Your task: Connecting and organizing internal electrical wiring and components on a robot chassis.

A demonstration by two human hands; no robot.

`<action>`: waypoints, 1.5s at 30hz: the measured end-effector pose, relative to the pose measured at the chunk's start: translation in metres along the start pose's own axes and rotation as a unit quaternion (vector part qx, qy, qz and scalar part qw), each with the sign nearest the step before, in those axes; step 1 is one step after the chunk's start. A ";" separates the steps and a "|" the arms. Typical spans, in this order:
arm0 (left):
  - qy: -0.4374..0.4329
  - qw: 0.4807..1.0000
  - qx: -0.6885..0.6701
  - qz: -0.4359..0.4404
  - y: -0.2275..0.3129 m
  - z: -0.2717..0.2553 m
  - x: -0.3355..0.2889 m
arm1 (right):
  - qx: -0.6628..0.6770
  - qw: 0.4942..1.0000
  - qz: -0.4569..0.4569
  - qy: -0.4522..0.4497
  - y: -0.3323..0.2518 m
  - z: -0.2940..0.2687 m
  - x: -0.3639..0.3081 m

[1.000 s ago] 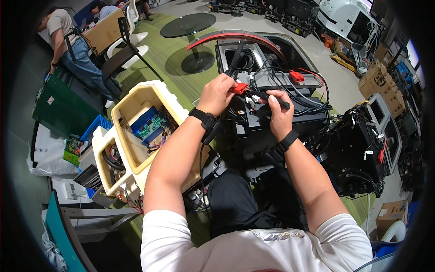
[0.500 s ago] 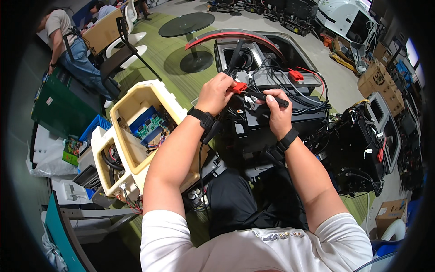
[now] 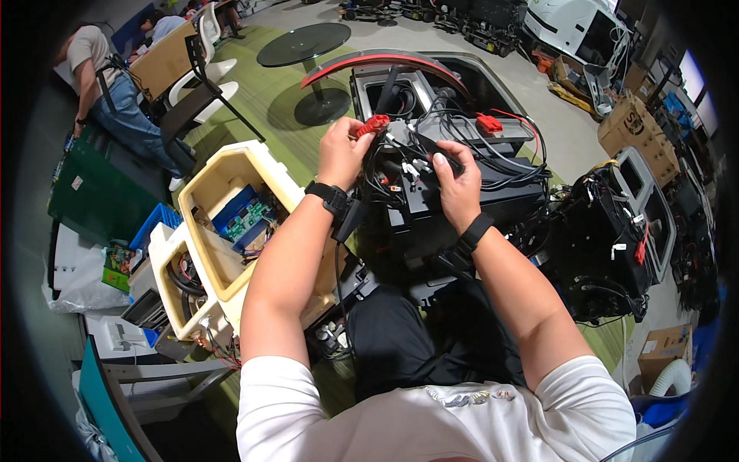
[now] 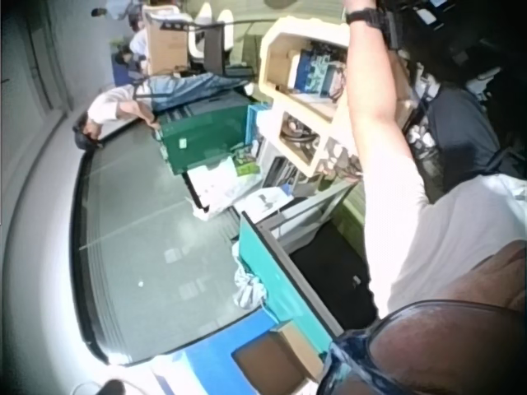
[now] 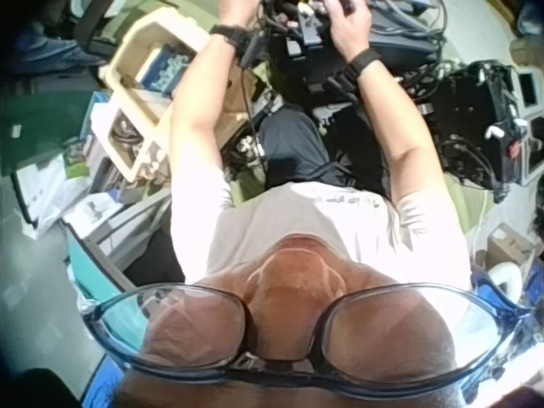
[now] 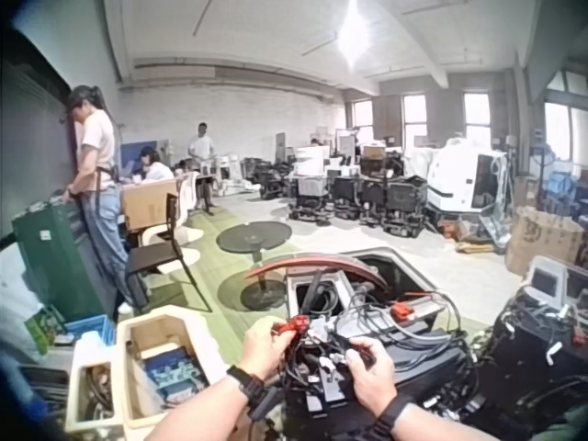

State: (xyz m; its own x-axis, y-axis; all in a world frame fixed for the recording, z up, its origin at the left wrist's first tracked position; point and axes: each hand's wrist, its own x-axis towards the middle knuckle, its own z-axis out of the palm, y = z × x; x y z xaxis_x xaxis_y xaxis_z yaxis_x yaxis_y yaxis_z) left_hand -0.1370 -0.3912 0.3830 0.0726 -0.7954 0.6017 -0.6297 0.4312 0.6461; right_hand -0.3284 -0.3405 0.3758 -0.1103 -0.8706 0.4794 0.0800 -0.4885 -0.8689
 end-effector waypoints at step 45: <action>-0.299 0.905 -0.252 -0.166 -0.007 -0.028 0.004 | -0.171 0.974 -0.126 -0.084 0.007 0.009 -0.010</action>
State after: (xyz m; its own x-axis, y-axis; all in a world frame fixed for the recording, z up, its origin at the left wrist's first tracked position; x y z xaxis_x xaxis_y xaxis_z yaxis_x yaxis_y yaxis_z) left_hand -0.1107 -0.3850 0.3940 -0.3328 -0.9404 0.0702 -0.2063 0.1453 0.9676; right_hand -0.3180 -0.3356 0.3659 0.0831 -0.7371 0.6707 -0.2666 -0.6649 -0.6977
